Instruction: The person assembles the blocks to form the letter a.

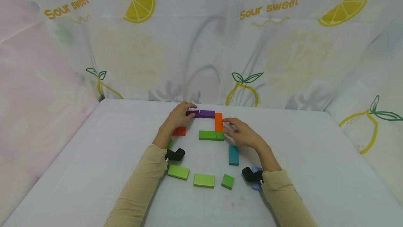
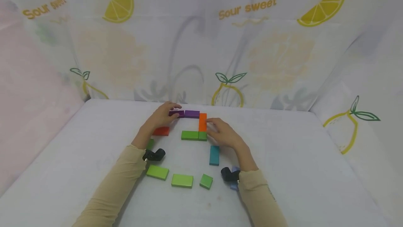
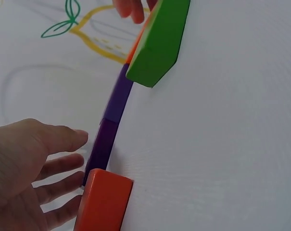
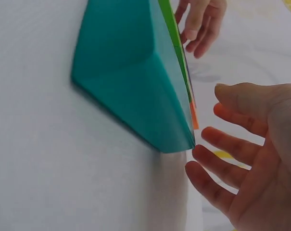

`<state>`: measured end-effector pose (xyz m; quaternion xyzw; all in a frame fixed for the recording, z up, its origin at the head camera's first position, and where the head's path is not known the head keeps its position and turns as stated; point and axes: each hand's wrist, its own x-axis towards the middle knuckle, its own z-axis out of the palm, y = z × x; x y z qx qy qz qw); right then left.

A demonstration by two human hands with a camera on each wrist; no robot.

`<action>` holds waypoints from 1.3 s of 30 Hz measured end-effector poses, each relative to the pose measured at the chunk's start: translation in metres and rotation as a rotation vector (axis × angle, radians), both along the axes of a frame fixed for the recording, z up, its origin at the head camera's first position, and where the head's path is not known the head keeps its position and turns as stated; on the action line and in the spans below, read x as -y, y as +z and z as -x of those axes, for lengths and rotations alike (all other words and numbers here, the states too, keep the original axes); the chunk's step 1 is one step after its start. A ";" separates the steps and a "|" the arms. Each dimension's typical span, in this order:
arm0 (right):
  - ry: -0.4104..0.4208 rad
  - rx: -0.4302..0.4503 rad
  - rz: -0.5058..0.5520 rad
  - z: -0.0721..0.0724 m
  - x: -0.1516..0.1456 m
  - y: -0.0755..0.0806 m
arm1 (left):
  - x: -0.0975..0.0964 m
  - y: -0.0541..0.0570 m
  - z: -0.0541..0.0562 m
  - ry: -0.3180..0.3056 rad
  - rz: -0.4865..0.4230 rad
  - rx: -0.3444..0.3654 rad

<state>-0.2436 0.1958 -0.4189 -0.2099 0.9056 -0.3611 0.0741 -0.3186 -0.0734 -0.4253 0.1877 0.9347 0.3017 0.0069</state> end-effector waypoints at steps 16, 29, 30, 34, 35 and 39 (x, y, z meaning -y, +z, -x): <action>0.092 -0.072 0.009 -0.012 -0.012 0.001 | 0.021 0.019 -0.016 -0.091 -0.044 0.013; 0.141 -0.069 -0.075 -0.021 -0.012 0.018 | 0.037 0.021 -0.026 -0.277 0.036 0.129; 0.141 -0.067 -0.082 -0.021 -0.012 0.018 | 0.038 0.021 -0.027 -0.279 0.045 0.136; 0.141 -0.071 -0.110 -0.026 -0.013 0.019 | 0.041 0.021 -0.031 -0.275 0.063 0.163; 0.141 -0.071 -0.114 -0.027 -0.013 0.019 | 0.042 0.022 -0.032 -0.275 0.062 0.168; 0.150 -0.065 -0.145 -0.034 -0.015 0.022 | 0.045 0.024 -0.037 -0.301 0.063 0.174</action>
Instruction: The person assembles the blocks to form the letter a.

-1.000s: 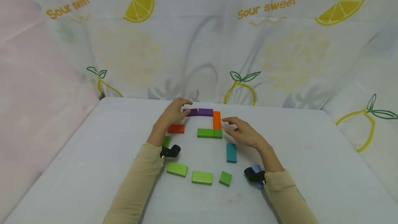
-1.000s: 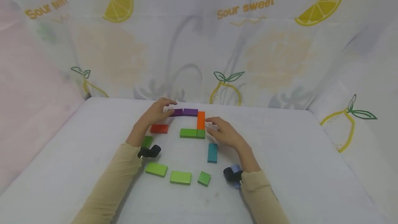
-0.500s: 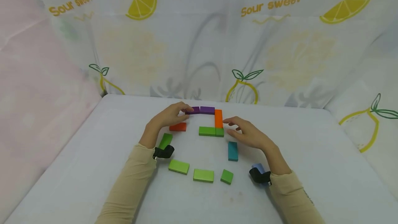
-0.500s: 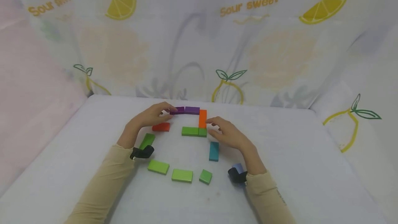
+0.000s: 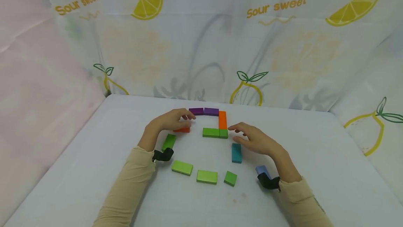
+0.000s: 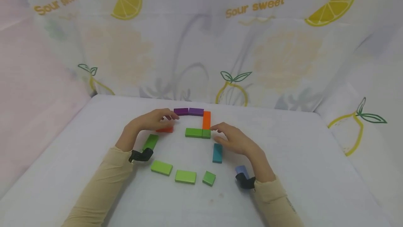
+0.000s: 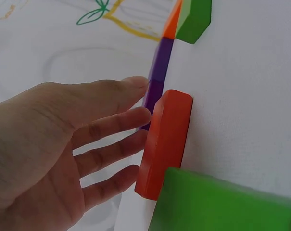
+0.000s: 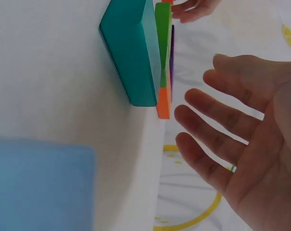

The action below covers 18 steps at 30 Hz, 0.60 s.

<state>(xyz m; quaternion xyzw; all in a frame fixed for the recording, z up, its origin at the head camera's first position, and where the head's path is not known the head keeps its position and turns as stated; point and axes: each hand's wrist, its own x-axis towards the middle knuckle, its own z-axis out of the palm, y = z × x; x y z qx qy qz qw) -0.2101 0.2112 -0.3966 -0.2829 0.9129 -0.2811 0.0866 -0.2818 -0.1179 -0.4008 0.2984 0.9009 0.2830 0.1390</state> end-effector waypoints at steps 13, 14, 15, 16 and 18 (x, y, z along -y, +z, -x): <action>0.069 0.014 -0.085 -0.013 0.002 0.003 | 0.011 0.002 -0.006 -0.001 0.069 0.016; 0.081 0.012 -0.092 -0.014 0.002 0.003 | 0.011 0.002 -0.006 -0.002 0.069 0.016; 0.090 0.007 -0.100 -0.015 0.001 0.003 | 0.011 0.002 -0.006 -0.002 0.068 0.018; 0.099 0.008 -0.107 -0.016 0.001 0.004 | 0.011 0.001 -0.007 -0.005 0.067 0.020; 0.118 0.014 -0.124 -0.019 -0.001 0.005 | 0.011 0.001 -0.007 -0.010 0.067 0.019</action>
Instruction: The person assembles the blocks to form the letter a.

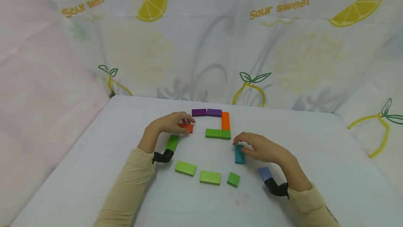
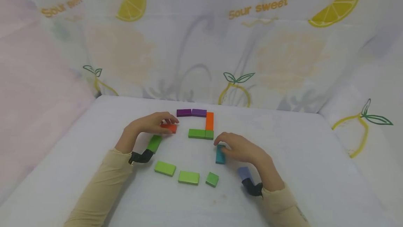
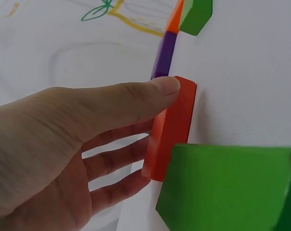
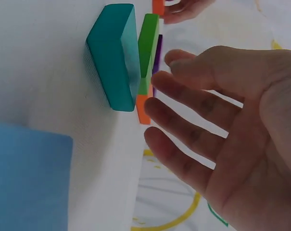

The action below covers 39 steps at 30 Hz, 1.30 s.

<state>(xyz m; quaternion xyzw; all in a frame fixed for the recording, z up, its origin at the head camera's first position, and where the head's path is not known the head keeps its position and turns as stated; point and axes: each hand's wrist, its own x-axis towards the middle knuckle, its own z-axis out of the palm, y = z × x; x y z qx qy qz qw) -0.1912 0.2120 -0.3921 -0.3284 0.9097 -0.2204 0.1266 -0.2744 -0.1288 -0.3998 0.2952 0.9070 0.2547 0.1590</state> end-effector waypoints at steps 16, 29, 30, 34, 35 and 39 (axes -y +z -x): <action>0.083 0.010 -0.065 -0.008 0.006 -0.001 | -0.001 -0.001 0.001 0.017 0.055 0.012; 0.025 -0.010 -0.103 -0.009 0.007 0.000 | 0.002 0.001 -0.002 0.034 0.039 0.021; 0.021 -0.009 -0.104 -0.009 0.007 0.000 | 0.002 0.001 -0.002 0.032 0.038 0.020; 0.014 -0.018 -0.099 -0.010 0.006 0.000 | 0.001 0.001 -0.002 0.029 0.032 0.008; 0.014 -0.019 -0.096 -0.010 0.006 0.000 | 0.000 0.001 -0.002 0.030 0.033 0.005; 0.011 -0.007 -0.084 -0.009 0.006 -0.002 | 0.000 -0.001 -0.002 0.046 0.034 0.003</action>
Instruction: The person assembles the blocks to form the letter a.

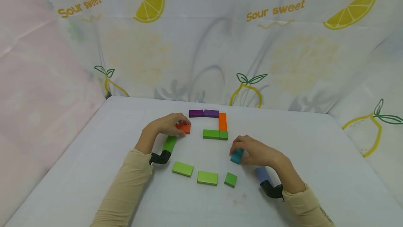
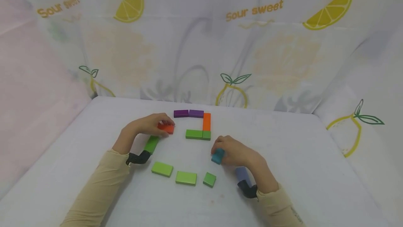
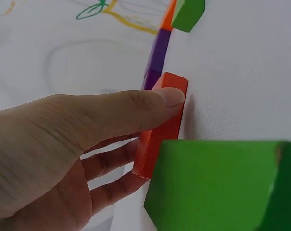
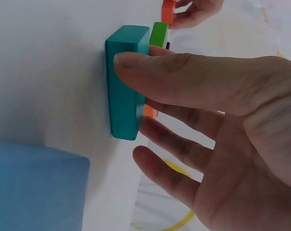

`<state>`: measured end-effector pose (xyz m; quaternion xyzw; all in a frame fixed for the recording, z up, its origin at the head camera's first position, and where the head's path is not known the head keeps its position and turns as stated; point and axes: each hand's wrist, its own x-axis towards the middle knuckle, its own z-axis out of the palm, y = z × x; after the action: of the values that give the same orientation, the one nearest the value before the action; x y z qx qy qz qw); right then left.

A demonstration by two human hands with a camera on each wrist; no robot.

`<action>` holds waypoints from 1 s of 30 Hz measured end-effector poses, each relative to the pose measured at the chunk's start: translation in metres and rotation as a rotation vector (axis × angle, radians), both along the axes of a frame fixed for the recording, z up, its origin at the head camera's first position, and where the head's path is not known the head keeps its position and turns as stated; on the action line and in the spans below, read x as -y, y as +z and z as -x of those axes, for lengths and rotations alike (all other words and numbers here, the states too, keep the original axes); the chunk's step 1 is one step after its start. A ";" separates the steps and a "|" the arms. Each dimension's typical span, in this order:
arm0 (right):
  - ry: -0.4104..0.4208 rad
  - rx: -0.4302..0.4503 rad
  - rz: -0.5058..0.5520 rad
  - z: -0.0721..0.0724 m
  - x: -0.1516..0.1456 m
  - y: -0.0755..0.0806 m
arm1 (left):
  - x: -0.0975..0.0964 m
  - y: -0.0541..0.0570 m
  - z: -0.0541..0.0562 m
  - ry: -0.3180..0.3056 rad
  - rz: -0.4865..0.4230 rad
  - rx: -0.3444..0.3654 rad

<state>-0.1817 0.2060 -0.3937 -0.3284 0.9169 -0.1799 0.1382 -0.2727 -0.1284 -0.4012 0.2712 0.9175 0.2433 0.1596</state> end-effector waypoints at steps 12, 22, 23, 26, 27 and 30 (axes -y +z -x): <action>-0.035 -0.011 -0.010 0.002 0.002 -0.003 | -0.001 -0.002 0.002 -0.027 0.008 -0.042; -0.030 -0.043 -0.017 0.005 -0.002 -0.008 | -0.002 -0.004 0.003 -0.025 0.029 -0.050; -0.033 -0.049 -0.023 0.005 -0.002 -0.008 | -0.002 -0.004 0.003 -0.021 0.029 -0.047; -0.050 -0.047 -0.037 0.003 -0.001 -0.004 | -0.003 -0.002 0.002 -0.018 0.026 -0.046; -0.056 -0.046 -0.039 0.003 -0.001 -0.004 | -0.003 -0.002 0.002 -0.020 0.025 -0.047; -0.070 -0.034 -0.042 0.004 -0.001 -0.005 | -0.003 -0.001 0.001 -0.026 0.025 -0.048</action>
<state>-0.1857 0.2071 -0.3982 -0.2960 0.9337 -0.1596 0.1231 -0.2740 -0.1252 -0.4025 0.2870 0.9203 0.2232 0.1441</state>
